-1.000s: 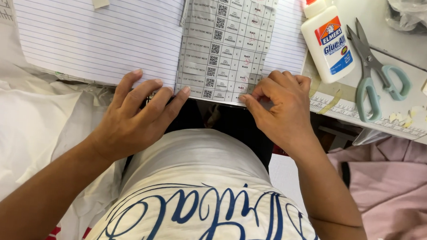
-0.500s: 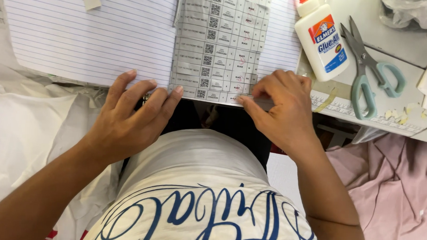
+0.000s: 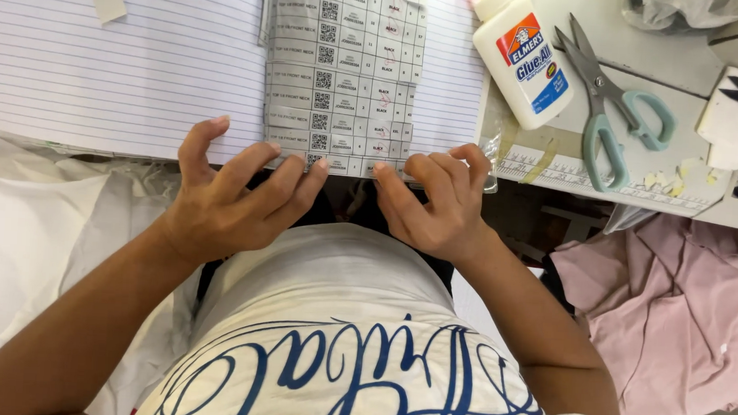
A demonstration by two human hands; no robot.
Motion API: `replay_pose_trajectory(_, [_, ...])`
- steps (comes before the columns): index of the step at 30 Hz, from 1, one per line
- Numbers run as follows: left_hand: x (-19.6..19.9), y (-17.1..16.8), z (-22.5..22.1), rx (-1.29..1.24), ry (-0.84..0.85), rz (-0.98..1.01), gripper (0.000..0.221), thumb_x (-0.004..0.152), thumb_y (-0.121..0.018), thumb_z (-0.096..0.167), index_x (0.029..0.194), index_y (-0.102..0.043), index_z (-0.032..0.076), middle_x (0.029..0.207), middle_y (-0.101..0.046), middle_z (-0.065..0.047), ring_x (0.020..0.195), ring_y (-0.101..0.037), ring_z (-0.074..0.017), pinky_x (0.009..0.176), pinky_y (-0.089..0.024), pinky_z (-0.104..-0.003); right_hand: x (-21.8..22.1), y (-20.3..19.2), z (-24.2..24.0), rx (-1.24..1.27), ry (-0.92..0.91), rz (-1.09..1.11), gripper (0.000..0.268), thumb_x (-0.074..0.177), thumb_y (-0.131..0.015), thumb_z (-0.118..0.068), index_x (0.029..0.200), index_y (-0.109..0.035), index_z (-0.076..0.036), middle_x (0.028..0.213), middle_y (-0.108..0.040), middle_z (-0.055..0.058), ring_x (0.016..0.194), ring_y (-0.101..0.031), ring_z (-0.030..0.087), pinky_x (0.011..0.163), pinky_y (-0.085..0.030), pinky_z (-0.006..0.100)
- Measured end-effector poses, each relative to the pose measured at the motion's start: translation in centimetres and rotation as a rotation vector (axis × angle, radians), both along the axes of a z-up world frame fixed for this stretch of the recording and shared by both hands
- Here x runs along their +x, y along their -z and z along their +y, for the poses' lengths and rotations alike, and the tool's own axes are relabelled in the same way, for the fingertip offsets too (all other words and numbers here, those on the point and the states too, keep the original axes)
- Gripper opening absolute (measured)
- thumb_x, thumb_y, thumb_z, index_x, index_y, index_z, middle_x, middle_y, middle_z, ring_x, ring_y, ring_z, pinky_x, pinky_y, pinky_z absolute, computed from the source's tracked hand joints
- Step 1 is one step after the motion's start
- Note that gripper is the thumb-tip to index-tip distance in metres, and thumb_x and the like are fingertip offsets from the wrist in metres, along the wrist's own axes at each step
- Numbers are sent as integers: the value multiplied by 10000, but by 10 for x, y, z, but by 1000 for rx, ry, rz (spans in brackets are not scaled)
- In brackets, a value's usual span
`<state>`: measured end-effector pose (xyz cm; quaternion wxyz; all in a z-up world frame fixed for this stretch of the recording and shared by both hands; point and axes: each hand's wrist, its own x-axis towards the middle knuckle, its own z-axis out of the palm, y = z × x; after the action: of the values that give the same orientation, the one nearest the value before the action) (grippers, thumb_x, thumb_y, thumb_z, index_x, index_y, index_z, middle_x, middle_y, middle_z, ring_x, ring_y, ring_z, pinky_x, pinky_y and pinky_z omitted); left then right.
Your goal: Cutting small paper labels with scissors and gluing them into a notebook
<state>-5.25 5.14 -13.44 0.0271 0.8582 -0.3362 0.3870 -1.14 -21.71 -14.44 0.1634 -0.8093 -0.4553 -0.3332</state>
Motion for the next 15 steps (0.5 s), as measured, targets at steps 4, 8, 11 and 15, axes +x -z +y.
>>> replay_pose_trajectory(4, [0,4,6,-17,13,-13,73,1037,-810,146,1085,-779,192,1015,-664,51,914,-630,-162,1044,-405,-560,2,-4,2,21,-26,-13,41,964,-701,-115,964,-738,-96,867,-590,73,752,-517,228,819,-391,435])
replay_pose_trajectory(8, [2,5,11,-22,45,4,79,1022,-772,72,1010,-774,150,1007,-686,40,930,-672,-168,1058,-397,-564,2,-8,4,33,-18,-15,127,931,-779,-60,845,-685,-63,811,-586,43,678,-482,210,822,-358,407])
replay_pose_trajectory(11, [3,6,10,-27,69,-10,106,1001,-808,39,990,-777,140,981,-700,32,916,-677,-165,1057,-391,-565,0,-6,-3,5,2,5,109,940,-773,-103,866,-710,-54,827,-610,41,690,-499,217,845,-348,408])
replay_pose_trajectory(15, [2,7,10,-21,54,-8,106,997,-818,37,993,-778,135,980,-705,30,920,-682,-162,1054,-395,-570,-3,0,-19,10,52,22,174,904,-840,-202,870,-759,-52,856,-656,68,757,-570,239,933,-342,432])
